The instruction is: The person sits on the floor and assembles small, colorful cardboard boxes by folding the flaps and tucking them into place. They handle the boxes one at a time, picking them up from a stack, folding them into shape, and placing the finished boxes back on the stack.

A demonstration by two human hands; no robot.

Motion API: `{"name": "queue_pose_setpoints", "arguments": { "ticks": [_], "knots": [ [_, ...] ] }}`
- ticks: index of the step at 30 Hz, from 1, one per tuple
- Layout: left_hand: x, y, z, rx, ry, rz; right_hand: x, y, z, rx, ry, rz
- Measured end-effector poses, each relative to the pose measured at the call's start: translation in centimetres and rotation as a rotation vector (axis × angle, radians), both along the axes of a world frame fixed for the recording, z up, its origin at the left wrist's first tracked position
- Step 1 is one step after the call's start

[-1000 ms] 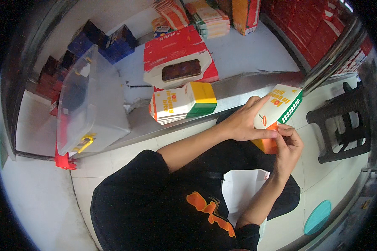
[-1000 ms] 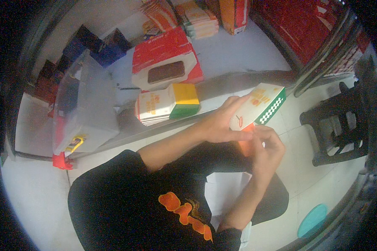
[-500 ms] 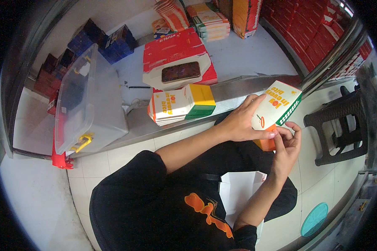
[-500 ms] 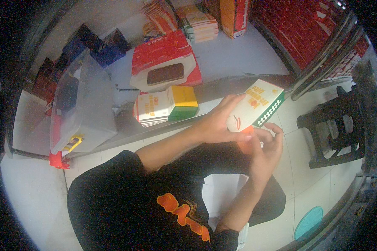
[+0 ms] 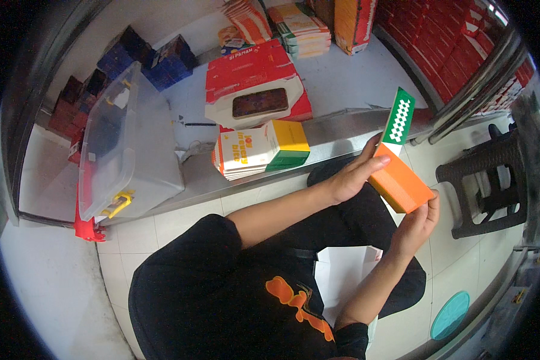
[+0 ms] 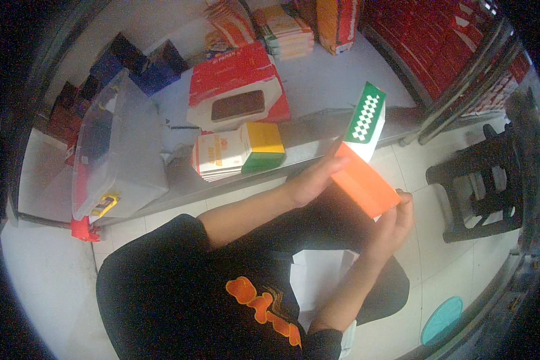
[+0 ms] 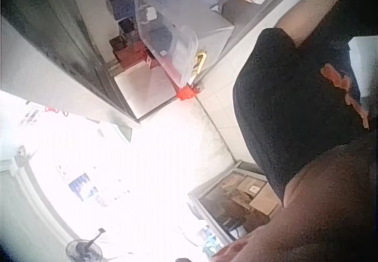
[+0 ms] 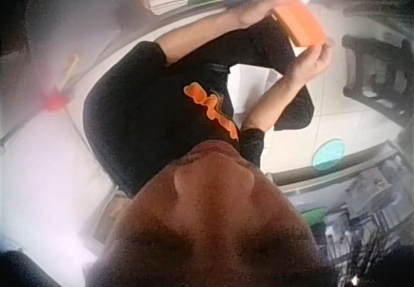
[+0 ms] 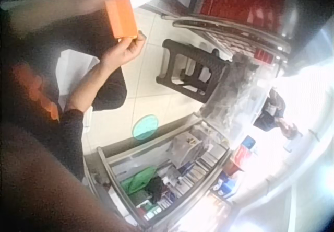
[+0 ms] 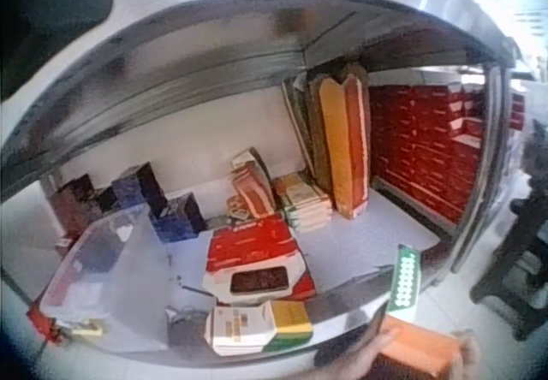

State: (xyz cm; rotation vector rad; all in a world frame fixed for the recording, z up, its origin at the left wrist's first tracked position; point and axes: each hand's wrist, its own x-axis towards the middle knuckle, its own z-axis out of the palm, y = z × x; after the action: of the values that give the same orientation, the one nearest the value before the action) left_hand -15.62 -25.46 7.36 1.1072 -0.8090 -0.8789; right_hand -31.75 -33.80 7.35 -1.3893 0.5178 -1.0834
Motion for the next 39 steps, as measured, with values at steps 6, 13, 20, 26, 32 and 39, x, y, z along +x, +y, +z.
{"name": "queue_pose_setpoints", "arguments": {
  "ticks": [6, 13, 20, 26, 32, 39],
  "knots": [
    [-1.2, 0.7, 2.4, -0.171, -0.839, 0.069, -0.3, 0.6, 0.7, -0.188, 0.184, -0.078],
    [-1.9, -0.3, 2.7, -0.063, -0.377, 0.158, 1.7, 1.1, 2.9, -0.763, 0.383, -0.725],
    [-3.5, -0.2, 2.2, -0.123, 0.080, 0.096, 3.5, 2.8, 1.5, -0.730, 0.401, -0.436],
    [-3.5, 0.4, 2.6, -0.157, -0.289, 0.261, 3.2, 2.4, 1.4, -0.533, 0.316, -0.358],
    [-3.9, 0.7, 1.8, -0.143, -0.260, 0.257, 3.2, 2.3, 1.6, -0.438, 0.280, -0.339],
    [-4.1, 0.3, 1.4, -0.192, -0.050, 0.241, 3.3, 2.1, 1.3, -0.351, 0.143, -0.311]
  ]
}}
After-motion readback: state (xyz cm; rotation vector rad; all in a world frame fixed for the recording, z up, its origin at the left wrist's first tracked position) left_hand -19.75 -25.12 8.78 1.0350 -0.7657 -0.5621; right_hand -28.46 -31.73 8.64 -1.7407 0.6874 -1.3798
